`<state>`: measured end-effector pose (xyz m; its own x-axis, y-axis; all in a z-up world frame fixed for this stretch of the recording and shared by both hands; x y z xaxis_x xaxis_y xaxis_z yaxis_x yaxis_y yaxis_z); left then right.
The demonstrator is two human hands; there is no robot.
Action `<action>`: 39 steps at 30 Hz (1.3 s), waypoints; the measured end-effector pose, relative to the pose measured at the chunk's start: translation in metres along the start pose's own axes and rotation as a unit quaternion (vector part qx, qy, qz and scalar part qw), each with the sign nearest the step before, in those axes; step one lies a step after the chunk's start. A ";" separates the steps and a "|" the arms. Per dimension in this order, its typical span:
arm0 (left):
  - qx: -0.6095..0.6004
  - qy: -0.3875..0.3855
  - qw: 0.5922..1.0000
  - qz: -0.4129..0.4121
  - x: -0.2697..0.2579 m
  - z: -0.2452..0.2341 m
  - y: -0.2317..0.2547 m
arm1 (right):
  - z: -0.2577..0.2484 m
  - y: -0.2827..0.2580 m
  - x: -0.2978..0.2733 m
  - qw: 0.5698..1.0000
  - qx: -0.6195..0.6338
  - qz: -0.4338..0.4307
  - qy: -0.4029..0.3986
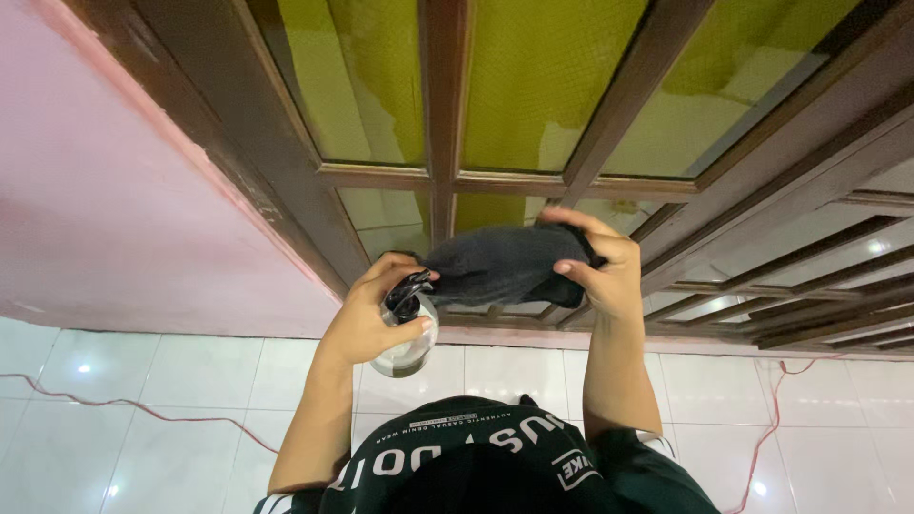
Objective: The person sprays a liquid onto the glass panels and wooden frame of a door using a spray bottle and wipes them with a cloth.
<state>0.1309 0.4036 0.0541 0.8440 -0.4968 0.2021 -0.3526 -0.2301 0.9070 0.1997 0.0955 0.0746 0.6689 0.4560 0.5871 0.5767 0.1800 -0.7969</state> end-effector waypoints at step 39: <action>-0.259 -0.162 0.951 0.046 0.061 0.040 -0.012 | -0.045 -0.051 0.010 0.978 -0.037 0.207 0.005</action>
<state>0.1706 0.3427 0.0405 0.6202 -0.7466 0.2405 -0.1019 0.2273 0.9685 0.1978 0.0515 0.1274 0.8559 0.4685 0.2189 0.2883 -0.0809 -0.9541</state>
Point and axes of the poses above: each hand's wrist, its own x-axis towards the middle knuckle, its own z-axis out of the palm, y = z × x, the point moved 4 cm from there along x, towards the middle knuckle, and after that the axes turned 15 degrees about -y, right-handed, at the moved point
